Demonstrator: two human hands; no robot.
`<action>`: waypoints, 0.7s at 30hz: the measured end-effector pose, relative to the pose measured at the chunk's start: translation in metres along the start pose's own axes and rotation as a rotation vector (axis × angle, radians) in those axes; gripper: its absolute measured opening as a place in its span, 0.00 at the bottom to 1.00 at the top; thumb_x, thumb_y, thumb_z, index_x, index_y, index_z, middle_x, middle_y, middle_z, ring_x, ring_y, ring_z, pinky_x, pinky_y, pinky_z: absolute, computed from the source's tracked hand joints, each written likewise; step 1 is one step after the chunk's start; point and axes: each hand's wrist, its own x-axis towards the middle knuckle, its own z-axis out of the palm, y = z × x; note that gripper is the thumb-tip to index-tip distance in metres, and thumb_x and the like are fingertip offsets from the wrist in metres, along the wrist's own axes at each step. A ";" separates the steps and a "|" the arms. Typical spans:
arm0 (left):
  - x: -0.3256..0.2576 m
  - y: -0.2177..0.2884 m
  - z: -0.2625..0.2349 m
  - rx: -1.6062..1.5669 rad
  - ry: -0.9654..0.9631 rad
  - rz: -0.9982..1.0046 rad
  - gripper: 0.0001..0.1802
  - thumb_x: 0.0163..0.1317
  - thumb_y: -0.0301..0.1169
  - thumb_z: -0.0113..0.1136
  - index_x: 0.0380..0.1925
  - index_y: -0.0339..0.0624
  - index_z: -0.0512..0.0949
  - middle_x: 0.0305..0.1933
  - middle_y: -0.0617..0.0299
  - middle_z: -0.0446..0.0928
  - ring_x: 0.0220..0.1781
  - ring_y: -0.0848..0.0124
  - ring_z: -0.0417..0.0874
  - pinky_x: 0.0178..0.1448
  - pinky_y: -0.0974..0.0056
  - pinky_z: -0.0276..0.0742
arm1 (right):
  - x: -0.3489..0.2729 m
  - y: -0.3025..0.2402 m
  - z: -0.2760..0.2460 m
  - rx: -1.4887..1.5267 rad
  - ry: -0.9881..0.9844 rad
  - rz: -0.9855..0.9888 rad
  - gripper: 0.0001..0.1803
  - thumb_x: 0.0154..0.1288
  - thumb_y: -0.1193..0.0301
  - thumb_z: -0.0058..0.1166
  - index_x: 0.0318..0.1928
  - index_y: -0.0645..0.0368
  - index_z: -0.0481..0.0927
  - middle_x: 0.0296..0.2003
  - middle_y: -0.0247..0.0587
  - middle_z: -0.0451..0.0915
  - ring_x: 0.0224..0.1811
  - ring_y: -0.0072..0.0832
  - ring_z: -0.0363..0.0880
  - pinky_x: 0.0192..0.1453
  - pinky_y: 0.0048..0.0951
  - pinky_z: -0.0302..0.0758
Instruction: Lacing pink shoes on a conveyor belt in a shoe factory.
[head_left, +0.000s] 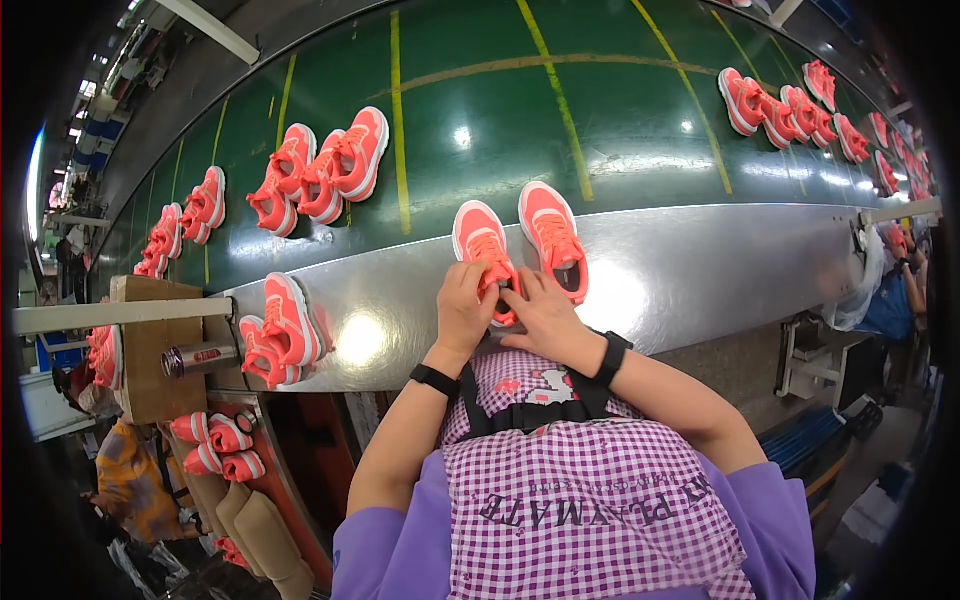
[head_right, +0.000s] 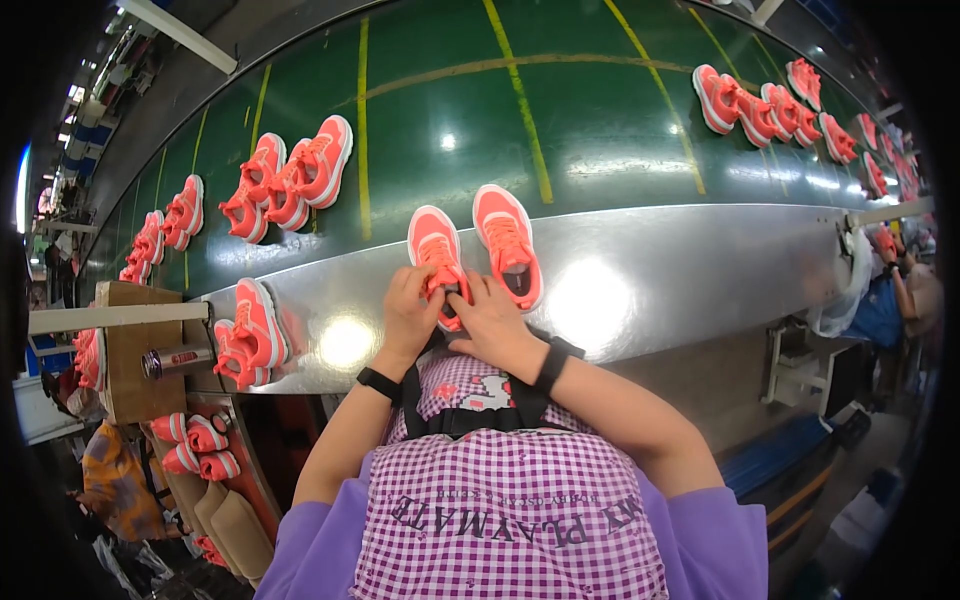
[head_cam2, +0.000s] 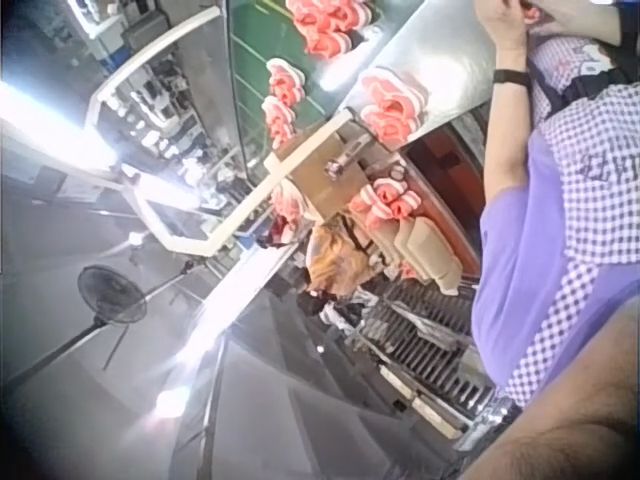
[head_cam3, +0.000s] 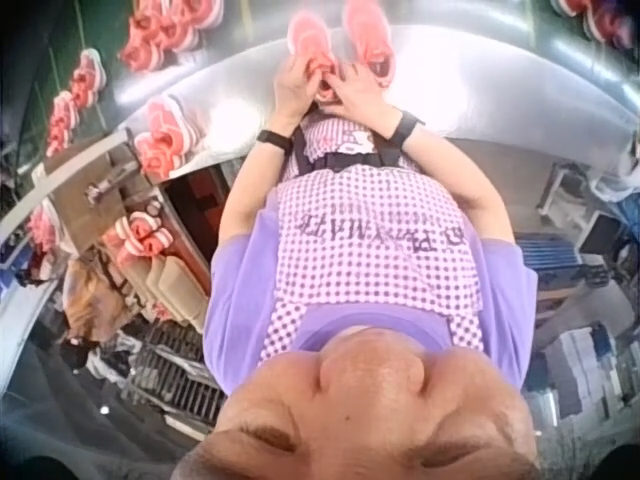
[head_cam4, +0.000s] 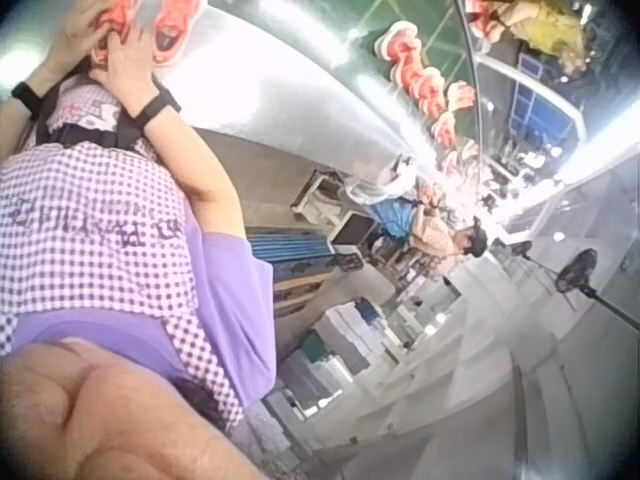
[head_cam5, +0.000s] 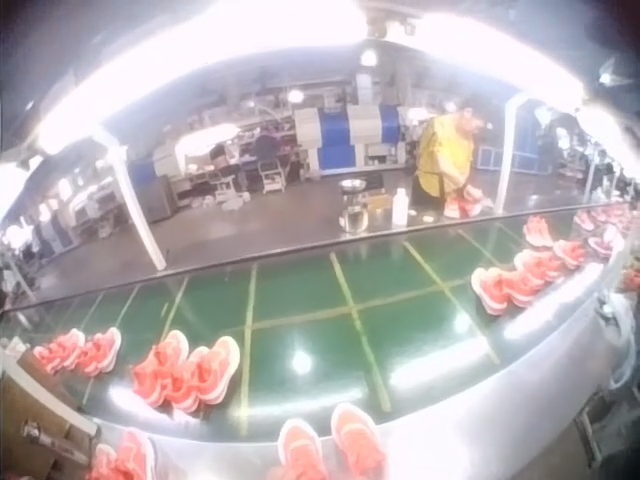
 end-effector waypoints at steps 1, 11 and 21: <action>0.000 0.000 -0.001 -0.043 0.002 -0.043 0.16 0.48 0.21 0.62 0.40 0.39 0.77 0.36 0.55 0.75 0.40 0.57 0.77 0.43 0.58 0.75 | 0.003 0.000 0.012 -0.003 0.004 0.000 0.30 0.44 0.62 0.69 0.47 0.63 0.75 0.50 0.56 0.68 0.49 0.48 0.70 0.56 0.42 0.70; 0.025 -0.002 -0.022 0.160 -0.216 0.398 0.08 0.47 0.26 0.57 0.30 0.45 0.76 0.29 0.63 0.72 0.36 0.63 0.76 0.35 0.62 0.75 | 0.014 -0.002 0.063 -0.099 -0.028 0.213 0.20 0.45 0.60 0.65 0.39 0.55 0.82 0.49 0.53 0.68 0.50 0.46 0.70 0.53 0.42 0.70; 0.000 -0.017 -0.010 0.036 -0.066 0.055 0.21 0.50 0.26 0.61 0.47 0.41 0.73 0.44 0.54 0.74 0.47 0.56 0.77 0.47 0.56 0.77 | 0.023 -0.006 0.054 -0.068 -0.061 0.263 0.22 0.42 0.58 0.67 0.39 0.53 0.82 0.46 0.48 0.70 0.48 0.42 0.72 0.53 0.43 0.70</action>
